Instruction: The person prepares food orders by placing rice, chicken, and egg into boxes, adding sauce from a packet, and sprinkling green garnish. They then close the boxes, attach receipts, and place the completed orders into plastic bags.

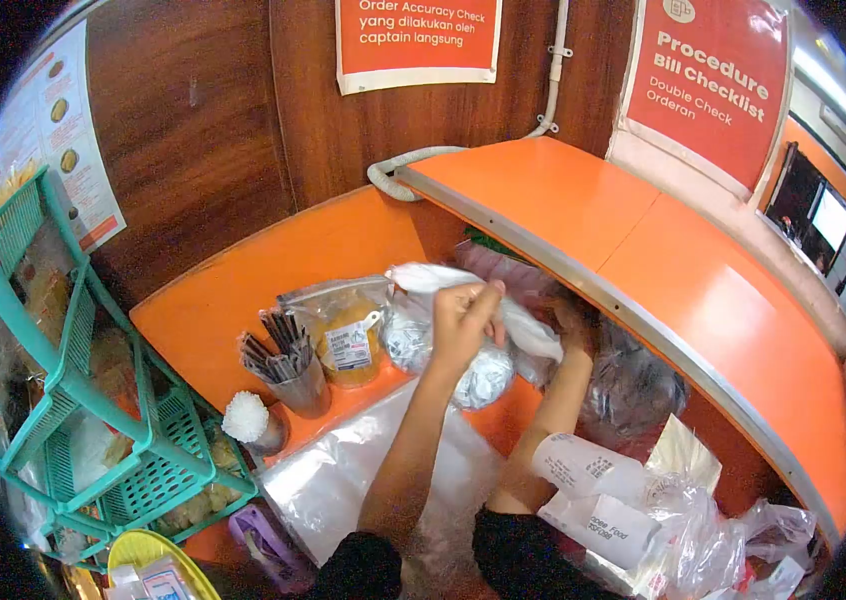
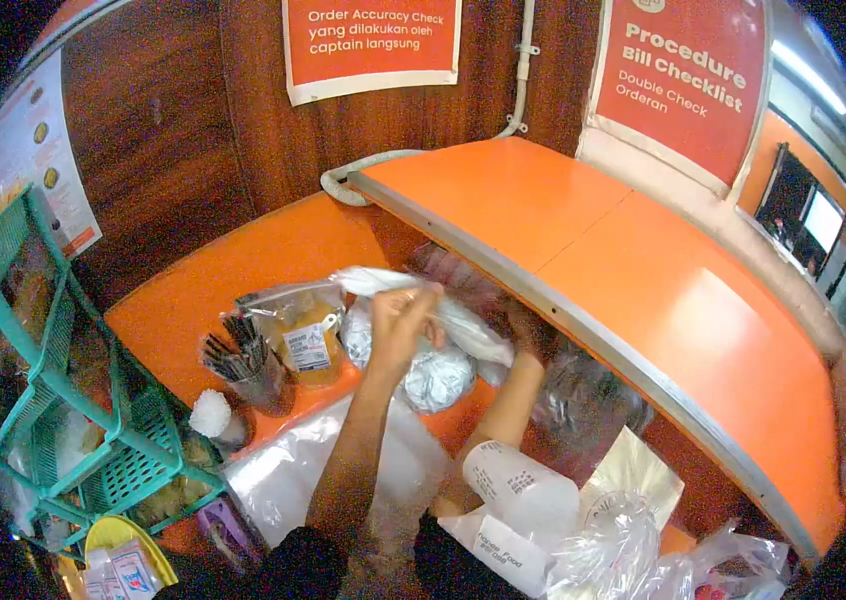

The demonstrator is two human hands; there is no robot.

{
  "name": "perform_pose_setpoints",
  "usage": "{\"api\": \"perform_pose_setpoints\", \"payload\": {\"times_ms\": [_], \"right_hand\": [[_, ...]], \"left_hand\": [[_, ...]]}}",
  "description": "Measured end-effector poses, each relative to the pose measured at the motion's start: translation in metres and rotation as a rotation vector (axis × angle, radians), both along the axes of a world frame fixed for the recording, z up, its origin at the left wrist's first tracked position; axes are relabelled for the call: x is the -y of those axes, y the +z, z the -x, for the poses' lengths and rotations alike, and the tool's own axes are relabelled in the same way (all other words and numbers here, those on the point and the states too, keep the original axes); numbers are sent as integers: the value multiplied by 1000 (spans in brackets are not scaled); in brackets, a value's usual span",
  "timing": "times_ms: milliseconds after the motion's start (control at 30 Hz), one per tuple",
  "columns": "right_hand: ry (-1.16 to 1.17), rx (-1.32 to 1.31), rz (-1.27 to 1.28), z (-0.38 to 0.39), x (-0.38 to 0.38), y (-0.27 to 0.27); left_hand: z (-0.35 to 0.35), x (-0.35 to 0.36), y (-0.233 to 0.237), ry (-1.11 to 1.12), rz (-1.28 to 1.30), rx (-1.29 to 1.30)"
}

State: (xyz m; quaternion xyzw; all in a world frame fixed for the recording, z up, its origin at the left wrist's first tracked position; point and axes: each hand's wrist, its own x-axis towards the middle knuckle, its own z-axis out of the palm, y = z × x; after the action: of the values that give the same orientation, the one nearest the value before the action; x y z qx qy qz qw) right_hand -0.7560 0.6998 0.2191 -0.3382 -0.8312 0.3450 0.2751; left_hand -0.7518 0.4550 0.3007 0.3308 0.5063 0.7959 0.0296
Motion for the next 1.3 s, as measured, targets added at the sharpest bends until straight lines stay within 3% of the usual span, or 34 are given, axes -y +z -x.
{"api": "perform_pose_setpoints", "payload": {"times_ms": [67, 267, 433, 567, 633, 700, 767, 833, 933, 1000, 1133, 1200, 1300], "right_hand": [[-9, -43, 18, -8, 4, 3], [50, -287, 113, -47, 24, 19], [320, -506, 449, -111, 94, 33], [543, -551, 742, -146, 153, 37], [613, -539, 836, -154, 175, 35], [663, -510, 899, -157, 194, 31], [694, -483, 959, -161, 211, 23], [704, -441, 965, -164, 222, 17], [700, -336, 896, -176, 217, 9], [710, -294, 873, -177, 216, -1], [726, -242, 788, -169, 205, -14], [730, -227, 738, -163, 202, -17], [740, -201, 678, -152, 198, -11]], "left_hand": [[-12, 31, 36, -33, -136, 38], [-66, 78, 98, -125, -175, -25], [-83, 107, 112, 6, -399, 3], [-80, 125, 104, -75, -694, 233], [-82, 119, 89, 91, -751, 459], [-96, 134, 62, 48, -674, 401], [-125, 151, 56, 1, -339, 411], [-139, 201, 75, -125, 623, 227], [-137, 244, -8, -45, 986, 224], [-136, 250, -32, 899, 1297, -230], [-86, 235, -39, 818, 1406, -413], [-56, 245, -50, 457, 1166, -501], [-53, 238, -48, 472, 1304, -570]]}}
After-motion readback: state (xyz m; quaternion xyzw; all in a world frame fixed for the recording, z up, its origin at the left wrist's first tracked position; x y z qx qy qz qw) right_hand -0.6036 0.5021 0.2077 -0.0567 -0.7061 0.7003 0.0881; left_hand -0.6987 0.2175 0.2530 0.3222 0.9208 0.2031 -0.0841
